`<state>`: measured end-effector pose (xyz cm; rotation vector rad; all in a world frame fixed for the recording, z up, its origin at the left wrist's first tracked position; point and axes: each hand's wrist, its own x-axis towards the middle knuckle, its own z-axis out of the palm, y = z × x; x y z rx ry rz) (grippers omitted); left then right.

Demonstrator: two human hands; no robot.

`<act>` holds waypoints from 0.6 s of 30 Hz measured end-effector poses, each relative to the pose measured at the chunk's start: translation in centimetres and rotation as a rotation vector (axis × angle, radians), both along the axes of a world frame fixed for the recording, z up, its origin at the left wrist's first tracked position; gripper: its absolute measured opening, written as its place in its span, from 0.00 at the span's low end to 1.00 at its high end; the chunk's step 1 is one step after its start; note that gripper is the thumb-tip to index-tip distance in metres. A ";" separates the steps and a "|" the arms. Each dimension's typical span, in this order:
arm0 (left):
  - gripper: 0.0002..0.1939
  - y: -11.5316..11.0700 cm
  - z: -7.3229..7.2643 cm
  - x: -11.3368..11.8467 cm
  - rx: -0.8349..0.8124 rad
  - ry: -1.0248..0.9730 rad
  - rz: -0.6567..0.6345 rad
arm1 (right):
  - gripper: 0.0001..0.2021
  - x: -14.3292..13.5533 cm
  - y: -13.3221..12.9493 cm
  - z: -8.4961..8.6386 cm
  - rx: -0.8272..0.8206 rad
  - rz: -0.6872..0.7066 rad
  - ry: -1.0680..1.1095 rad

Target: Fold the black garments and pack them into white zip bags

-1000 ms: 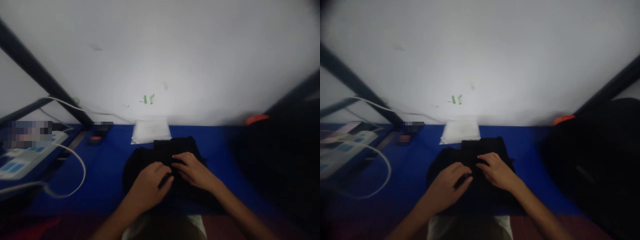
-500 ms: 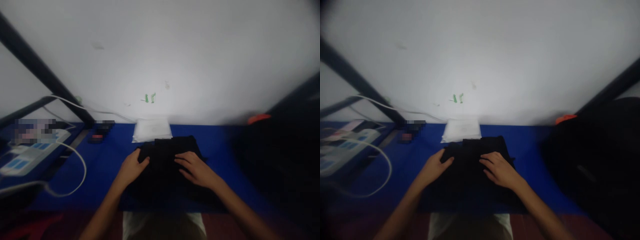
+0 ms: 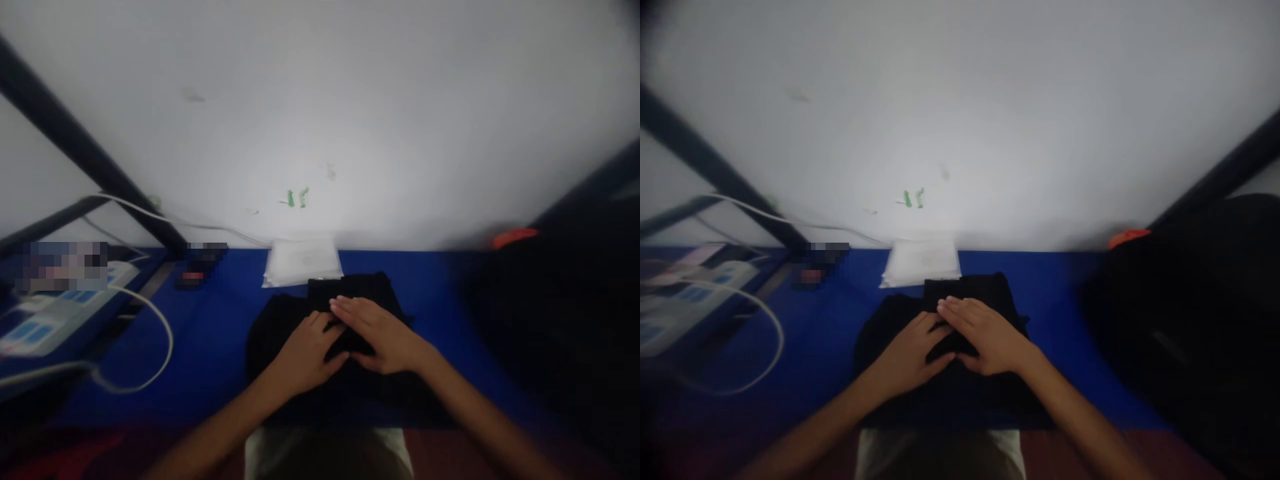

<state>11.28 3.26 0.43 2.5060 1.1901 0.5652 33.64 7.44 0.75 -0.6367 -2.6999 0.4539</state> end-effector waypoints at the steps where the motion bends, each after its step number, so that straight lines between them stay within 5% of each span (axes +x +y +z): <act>1: 0.17 0.1 0.4 -0.6 -0.040 -0.052 -0.032 | 0.46 -0.2 0.3 -0.1 -0.017 0.028 -0.038; 5: 0.07 3.4 1.0 -4.2 -0.080 -0.209 0.043 | 0.48 -0.8 1.8 -0.7 -0.032 0.068 -0.170; 8: 0.08 7.8 -0.3 -7.0 0.058 -0.105 0.233 | 0.47 -1.4 3.0 -0.8 0.012 0.063 -0.202; 12: 0.14 12.4 -2.4 -9.2 0.041 0.006 0.228 | 0.45 -2.5 3.8 -0.6 0.084 0.065 -0.204; 18: 0.12 14.0 -2.6 -9.4 -0.004 0.150 0.227 | 0.43 -3.7 4.2 -0.6 0.158 0.056 -0.215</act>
